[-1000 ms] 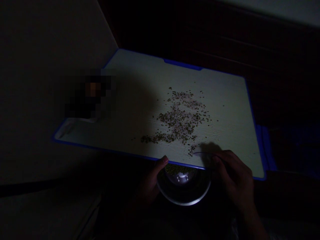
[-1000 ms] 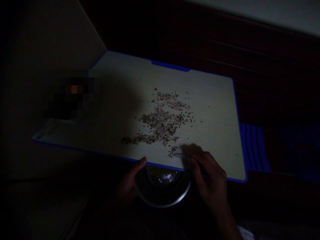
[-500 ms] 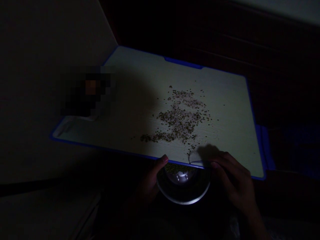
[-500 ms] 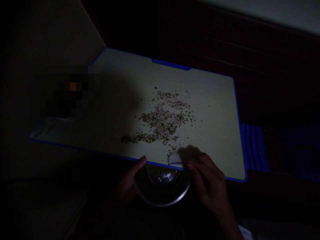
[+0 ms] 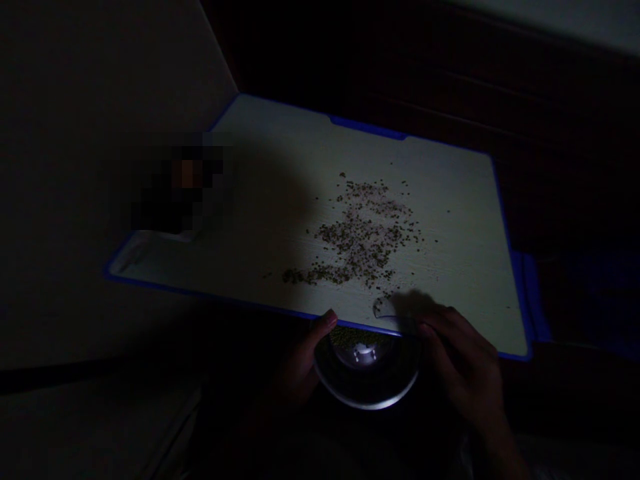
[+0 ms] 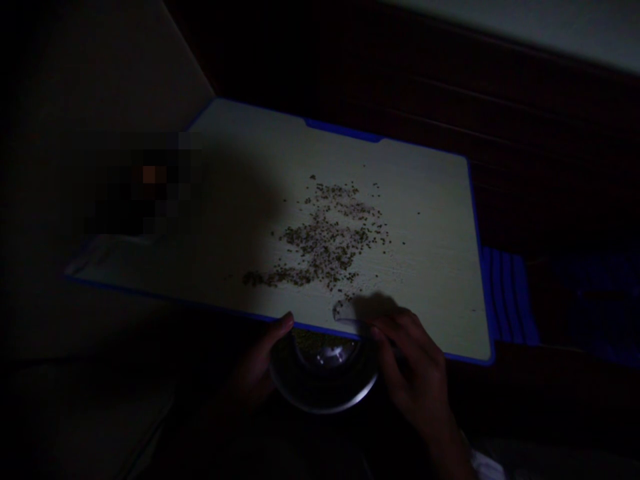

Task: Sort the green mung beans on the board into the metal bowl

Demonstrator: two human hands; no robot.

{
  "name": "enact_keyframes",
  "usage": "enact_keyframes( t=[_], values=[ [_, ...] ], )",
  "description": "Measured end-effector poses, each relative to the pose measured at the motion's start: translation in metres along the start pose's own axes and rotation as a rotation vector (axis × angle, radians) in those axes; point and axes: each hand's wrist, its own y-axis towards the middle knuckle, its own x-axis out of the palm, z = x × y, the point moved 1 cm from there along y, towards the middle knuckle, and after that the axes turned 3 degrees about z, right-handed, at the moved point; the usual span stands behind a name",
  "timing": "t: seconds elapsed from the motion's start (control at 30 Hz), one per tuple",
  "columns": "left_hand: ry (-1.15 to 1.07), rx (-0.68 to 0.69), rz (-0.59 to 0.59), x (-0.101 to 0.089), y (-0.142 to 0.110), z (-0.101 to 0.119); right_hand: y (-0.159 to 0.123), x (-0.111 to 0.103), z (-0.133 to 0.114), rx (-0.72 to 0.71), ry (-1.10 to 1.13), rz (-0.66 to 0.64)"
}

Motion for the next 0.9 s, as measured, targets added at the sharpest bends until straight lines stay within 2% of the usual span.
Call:
enact_keyframes(
  t=[0.1, 0.23, 0.37, 0.6, 0.8, 0.9],
  values=[
    [0.002, -0.005, 0.012, 0.003, 0.000, 0.002, -0.002, 0.004, -0.002, -0.006, -0.018, 0.015],
    [0.010, 0.031, 0.048, 0.001, -0.006, 0.008, -0.001, 0.000, -0.001, 0.054, -0.078, 0.068],
    [-0.066, -0.040, 0.042, 0.011, -0.001, 0.011, 0.003, -0.004, -0.001, 0.080, -0.094, 0.070],
    [-0.134, -0.125, 0.034, 0.026, 0.002, 0.020, 0.013, 0.002, -0.005, 0.012, -0.047, 0.013],
    [-0.076, -0.029, 0.085, 0.016, -0.009, 0.026, 0.013, -0.002, -0.002, -0.042, -0.003, -0.051],
    [-0.066, -0.002, 0.094, 0.018, -0.007, 0.024, 0.009, -0.008, 0.001, -0.056, 0.009, -0.078]
  ],
)
